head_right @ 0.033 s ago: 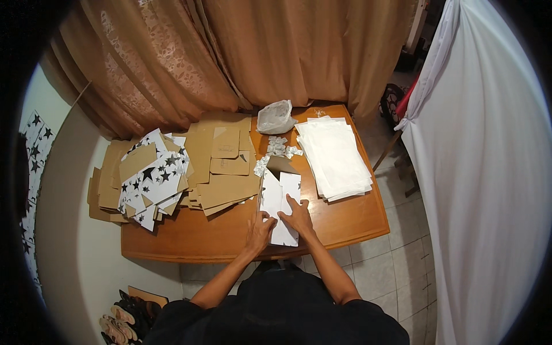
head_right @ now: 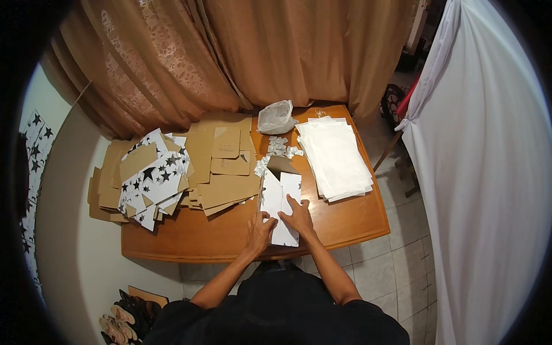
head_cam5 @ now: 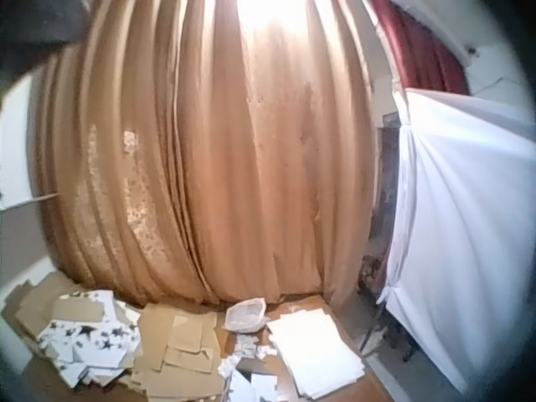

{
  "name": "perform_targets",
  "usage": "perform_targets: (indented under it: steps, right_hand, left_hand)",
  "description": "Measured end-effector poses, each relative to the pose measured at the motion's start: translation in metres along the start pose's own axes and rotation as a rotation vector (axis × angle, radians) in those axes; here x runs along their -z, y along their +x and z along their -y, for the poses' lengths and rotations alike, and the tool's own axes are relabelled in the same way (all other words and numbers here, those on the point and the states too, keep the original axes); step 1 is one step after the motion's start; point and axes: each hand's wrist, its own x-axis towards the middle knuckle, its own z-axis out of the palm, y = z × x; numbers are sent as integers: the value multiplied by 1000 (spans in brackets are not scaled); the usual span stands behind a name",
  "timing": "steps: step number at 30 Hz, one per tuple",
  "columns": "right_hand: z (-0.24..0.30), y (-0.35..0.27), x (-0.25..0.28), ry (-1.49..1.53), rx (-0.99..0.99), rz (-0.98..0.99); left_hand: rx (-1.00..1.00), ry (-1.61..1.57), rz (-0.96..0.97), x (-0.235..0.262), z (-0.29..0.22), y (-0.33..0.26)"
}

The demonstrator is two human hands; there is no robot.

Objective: Folding cardboard into shoeboxes, placing tissue paper inside, and stacking them on a shelf.

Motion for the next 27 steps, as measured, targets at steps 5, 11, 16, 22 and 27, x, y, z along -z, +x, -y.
perform_targets:
  steps: [5, 11, 16, 22, 27]
  right_hand:
    - [27, 0, 15, -20, -2, -10]
    - [34, 5, 20, -112, -1, 4]
    - [33, 4, 18, -154, -29, 10]
    - [38, 7, 18, -115, -44, 52]
    - [37, 15, 23, -124, -67, 58]
  left_hand:
    - [47, 4, 3, 14, -7, -1]
    - [-35, 25, -48, 40, 11, 51]
    - [-123, 35, -152, 53, 22, 146]
    - [-326, 254, -129, 30, 46, 191]
    - [-219, 181, 69, 23, 59, 183]
